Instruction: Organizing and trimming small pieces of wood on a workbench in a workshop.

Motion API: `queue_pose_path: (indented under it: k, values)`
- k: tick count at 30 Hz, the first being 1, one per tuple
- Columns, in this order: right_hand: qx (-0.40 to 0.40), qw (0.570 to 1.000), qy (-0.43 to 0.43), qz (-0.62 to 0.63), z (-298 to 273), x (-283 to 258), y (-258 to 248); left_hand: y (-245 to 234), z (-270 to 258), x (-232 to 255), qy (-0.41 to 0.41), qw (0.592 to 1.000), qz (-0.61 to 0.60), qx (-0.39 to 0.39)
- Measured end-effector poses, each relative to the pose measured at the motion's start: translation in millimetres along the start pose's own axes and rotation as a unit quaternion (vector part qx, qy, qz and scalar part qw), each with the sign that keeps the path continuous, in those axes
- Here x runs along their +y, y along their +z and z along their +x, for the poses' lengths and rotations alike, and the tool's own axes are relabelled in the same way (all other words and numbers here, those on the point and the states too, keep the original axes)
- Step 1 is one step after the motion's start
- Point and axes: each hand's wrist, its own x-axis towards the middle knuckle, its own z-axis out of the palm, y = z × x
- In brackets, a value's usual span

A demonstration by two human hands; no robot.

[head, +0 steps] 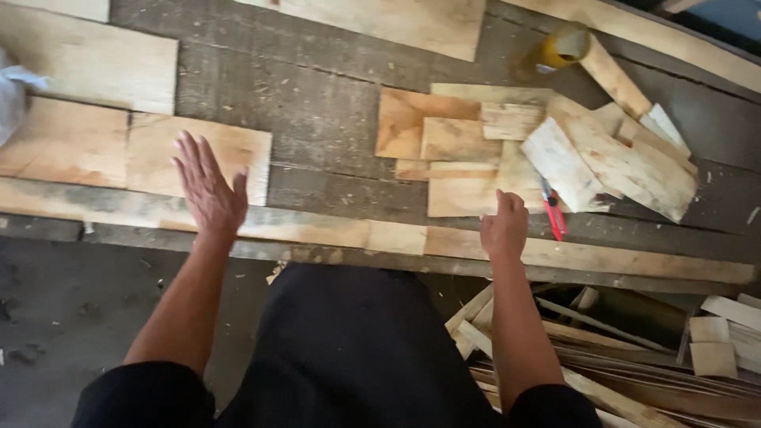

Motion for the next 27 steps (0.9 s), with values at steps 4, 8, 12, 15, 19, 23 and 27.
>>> queue_pose_path:
  k: [4, 8, 12, 15, 19, 23, 27]
  values:
    - [0.014, 0.999, -0.034, 0.013, 14, 30, -6, 51, -26, 46, 0.106, 0.990, -0.021, 0.094]
    - [-0.004, 0.999, -0.036, 0.019, 30, 32, 9, 62, -47, 120, 0.065, 0.988, -0.134, -0.044]
    - [0.004, 0.989, -0.130, 0.074, 48, 1, 6, 74, -58, 171, 0.141, 0.971, -0.142, -0.129]
    - [-0.011, 0.988, -0.137, 0.075, 55, -3, 21, 93, -61, 190, 0.125, 0.957, -0.184, -0.186]
    - [-0.017, 0.991, -0.123, 0.045, 63, 3, 34, 92, -58, 205, 0.118, 0.948, -0.144, -0.257]
    - [-0.058, 0.988, -0.137, 0.031, 69, 11, 26, 106, -72, 195, 0.126, 0.951, -0.146, -0.243]
    - [-0.010, 0.990, -0.135, 0.042, 80, 35, 29, 104, -72, 195, 0.142, 0.948, -0.101, -0.265]
